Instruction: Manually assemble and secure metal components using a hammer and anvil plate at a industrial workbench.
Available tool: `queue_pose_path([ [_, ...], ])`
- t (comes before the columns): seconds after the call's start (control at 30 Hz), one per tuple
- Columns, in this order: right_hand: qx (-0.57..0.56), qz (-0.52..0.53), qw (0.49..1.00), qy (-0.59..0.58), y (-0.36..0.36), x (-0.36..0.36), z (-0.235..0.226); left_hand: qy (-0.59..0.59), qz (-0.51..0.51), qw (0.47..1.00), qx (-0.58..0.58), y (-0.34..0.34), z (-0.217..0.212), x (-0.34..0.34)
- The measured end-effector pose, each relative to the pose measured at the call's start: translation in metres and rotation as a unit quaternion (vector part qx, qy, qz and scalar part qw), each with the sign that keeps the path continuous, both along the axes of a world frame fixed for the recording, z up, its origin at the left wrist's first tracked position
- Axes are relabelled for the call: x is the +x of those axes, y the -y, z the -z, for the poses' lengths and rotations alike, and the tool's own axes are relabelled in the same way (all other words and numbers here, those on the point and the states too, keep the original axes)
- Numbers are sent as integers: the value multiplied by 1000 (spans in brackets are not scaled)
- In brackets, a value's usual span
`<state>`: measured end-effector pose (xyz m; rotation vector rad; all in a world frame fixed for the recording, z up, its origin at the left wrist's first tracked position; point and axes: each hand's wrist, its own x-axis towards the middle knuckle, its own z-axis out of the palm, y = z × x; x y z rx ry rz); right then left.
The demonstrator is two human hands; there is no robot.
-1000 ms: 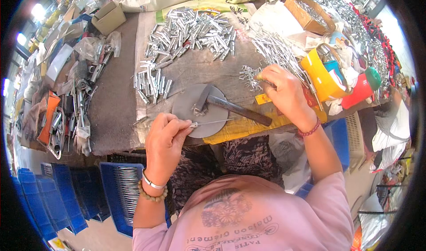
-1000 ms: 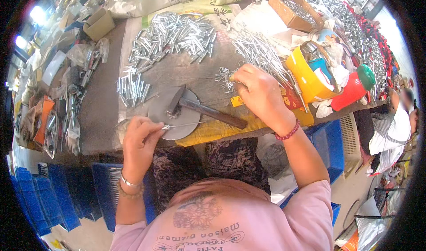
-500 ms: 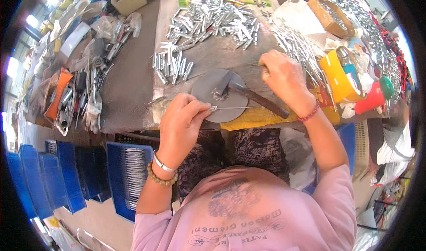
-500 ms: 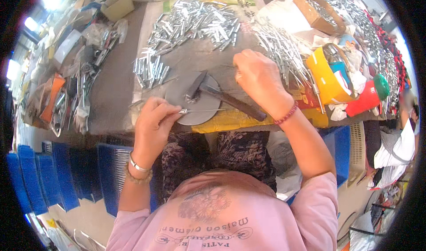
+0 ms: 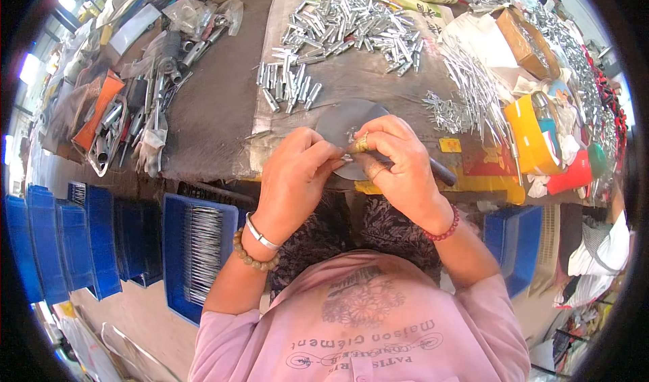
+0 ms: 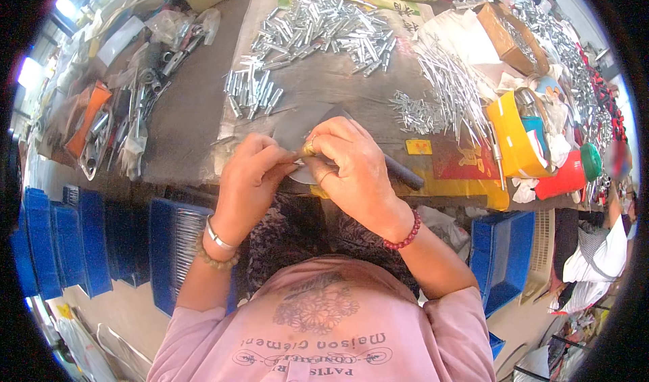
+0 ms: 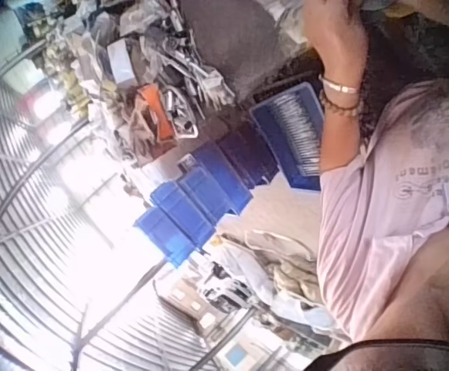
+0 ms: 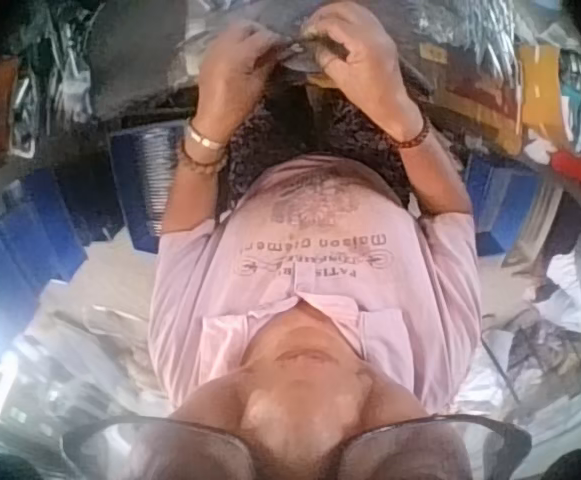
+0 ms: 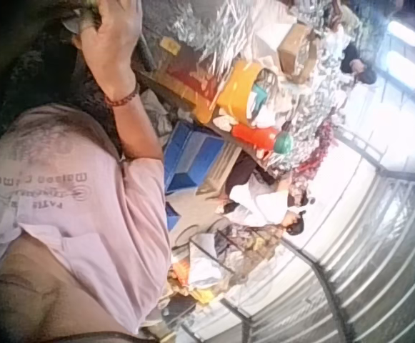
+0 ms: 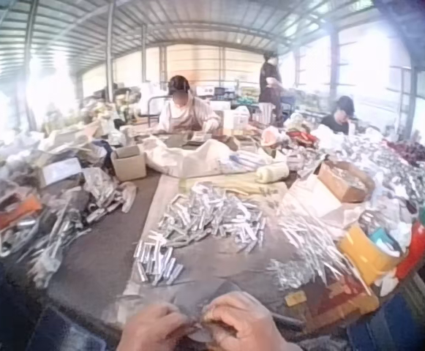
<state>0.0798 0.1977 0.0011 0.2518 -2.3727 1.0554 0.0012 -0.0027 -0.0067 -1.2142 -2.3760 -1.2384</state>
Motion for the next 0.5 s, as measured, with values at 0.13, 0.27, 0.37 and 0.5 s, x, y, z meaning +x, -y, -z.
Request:
queue_pose_path([
  [0.13,10,6,1000,-2,3,1,2,12,10,1000,10,3,2,-1],
  [0.27,14,6,1000,9,4,3,4,13,10,1000,10,4,4,0],
  [0.37,23,8,1000,-7,6,2,3,9,12,1000,11,6,4,0],
  [0.5,162,27,985,-43,9,4,-8,10,8,1000,4,2,3,-2],
])
